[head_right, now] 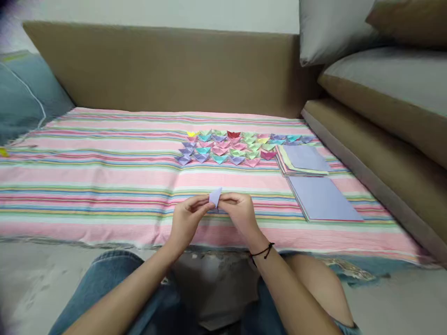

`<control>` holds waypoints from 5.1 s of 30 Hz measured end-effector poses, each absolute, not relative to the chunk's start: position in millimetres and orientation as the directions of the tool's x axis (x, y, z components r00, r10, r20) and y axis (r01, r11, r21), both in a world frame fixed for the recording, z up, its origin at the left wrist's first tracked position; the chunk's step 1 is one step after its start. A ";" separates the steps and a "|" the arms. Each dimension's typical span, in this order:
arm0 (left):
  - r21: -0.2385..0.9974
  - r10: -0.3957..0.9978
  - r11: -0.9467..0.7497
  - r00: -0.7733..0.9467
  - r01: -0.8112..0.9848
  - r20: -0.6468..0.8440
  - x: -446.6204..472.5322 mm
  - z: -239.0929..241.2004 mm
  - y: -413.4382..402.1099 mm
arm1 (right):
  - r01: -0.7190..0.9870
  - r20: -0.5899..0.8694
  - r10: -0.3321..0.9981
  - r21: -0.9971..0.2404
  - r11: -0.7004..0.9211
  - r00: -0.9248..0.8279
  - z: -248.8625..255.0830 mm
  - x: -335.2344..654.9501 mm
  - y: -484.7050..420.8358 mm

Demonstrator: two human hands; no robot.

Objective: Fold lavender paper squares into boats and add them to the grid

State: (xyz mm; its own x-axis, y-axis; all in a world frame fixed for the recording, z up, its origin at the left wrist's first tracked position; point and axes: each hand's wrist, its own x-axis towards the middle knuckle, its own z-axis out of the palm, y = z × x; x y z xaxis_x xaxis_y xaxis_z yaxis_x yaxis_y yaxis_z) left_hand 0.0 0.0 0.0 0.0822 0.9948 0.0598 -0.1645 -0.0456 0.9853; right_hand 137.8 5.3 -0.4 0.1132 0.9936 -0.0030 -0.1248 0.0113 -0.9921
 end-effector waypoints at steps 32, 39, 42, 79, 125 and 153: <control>0.954 0.992 0.125 0.023 -0.273 -0.124 1.8 -2.6 9.6 | -0.165 -0.055 0.994 -0.985 -0.039 0.095 7.0 140.6 1.3; 0.943 0.988 0.157 0.042 -0.293 -0.151 3.1 -3.8 11.6 | -0.143 -0.050 0.996 -0.989 -0.040 0.072 5.9 142.6 0.8; 0.943 0.982 0.186 0.093 -0.277 -0.166 1.9 -3.0 12.7 | -0.076 0.004 0.992 -0.997 0.013 0.123 4.3 143.9 1.5; 0.968 0.991 0.109 0.095 -0.225 -0.089 3.3 -4.7 11.2 | -0.247 -0.117 0.959 -0.968 -0.051 0.258 12.8 140.6 0.5; 0.724 0.845 -0.490 0.470 0.486 0.256 -15.6 -10.7 21.2 | 0.590 0.396 0.893 -0.676 0.441 -0.213 7.7 175.2 5.9; 0.752 0.863 -0.422 0.478 0.506 0.163 -15.6 -3.1 23.5 | 0.771 0.337 0.907 -0.497 0.399 -0.252 -5.8 152.9 4.8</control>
